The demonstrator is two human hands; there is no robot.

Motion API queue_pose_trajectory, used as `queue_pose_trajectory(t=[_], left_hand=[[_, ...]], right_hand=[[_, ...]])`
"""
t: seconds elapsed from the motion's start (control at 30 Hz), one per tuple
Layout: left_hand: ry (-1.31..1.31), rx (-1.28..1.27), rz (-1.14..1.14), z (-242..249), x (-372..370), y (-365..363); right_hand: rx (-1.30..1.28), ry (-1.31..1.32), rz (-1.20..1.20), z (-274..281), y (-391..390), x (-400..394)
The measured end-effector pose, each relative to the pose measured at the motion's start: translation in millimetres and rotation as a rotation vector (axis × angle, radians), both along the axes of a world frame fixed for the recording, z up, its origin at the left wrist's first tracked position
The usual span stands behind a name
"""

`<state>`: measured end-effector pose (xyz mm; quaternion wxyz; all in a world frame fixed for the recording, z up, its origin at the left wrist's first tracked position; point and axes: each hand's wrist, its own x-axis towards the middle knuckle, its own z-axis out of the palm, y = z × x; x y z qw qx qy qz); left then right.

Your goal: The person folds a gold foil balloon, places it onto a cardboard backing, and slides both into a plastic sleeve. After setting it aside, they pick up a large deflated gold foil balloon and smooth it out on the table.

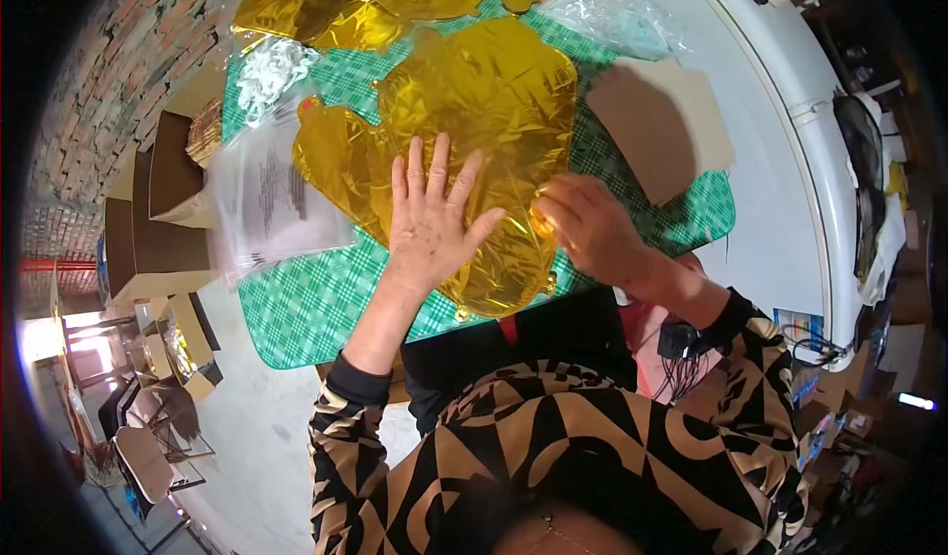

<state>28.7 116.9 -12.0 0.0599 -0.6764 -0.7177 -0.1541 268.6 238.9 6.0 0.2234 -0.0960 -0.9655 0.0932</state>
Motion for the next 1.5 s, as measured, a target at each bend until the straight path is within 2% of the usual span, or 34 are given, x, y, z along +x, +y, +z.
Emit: queue_pose_trajectory(t=[0.53, 0.63, 0.77, 0.97, 1.1, 1.27, 1.5], left_hand=[[-0.007, -0.062, -0.045, 7.4, 6.0, -28.9], [-0.013, -0.073, -0.056, 7.6, 6.8, -35.0], [-0.017, -0.082, -0.046, 8.0, 7.9, -35.0], [-0.027, -0.065, -0.037, 5.2, 8.5, -33.9], [-0.023, -0.098, -0.034, 3.6, 7.7, -34.1], [-0.044, -0.114, -0.031, 7.3, 7.7, -35.6], [-0.059, -0.12, -0.042, 8.2, 7.9, -38.5]], right_hand=[[0.001, 0.089, 0.084, -7.0, -44.0, 13.0], [-0.044, 0.068, 0.101, 2.2, -36.3, 10.1], [0.076, 0.203, 0.053, 11.3, 0.1, -32.4], [0.12, -0.032, 0.085, -1.4, 49.0, -128.4], [0.133, -0.127, 0.145, -19.4, 75.5, -163.6], [0.13, -0.256, -0.003, -29.6, 93.6, -168.2], [0.119, -0.327, -0.031, -22.2, 87.7, -164.4]])
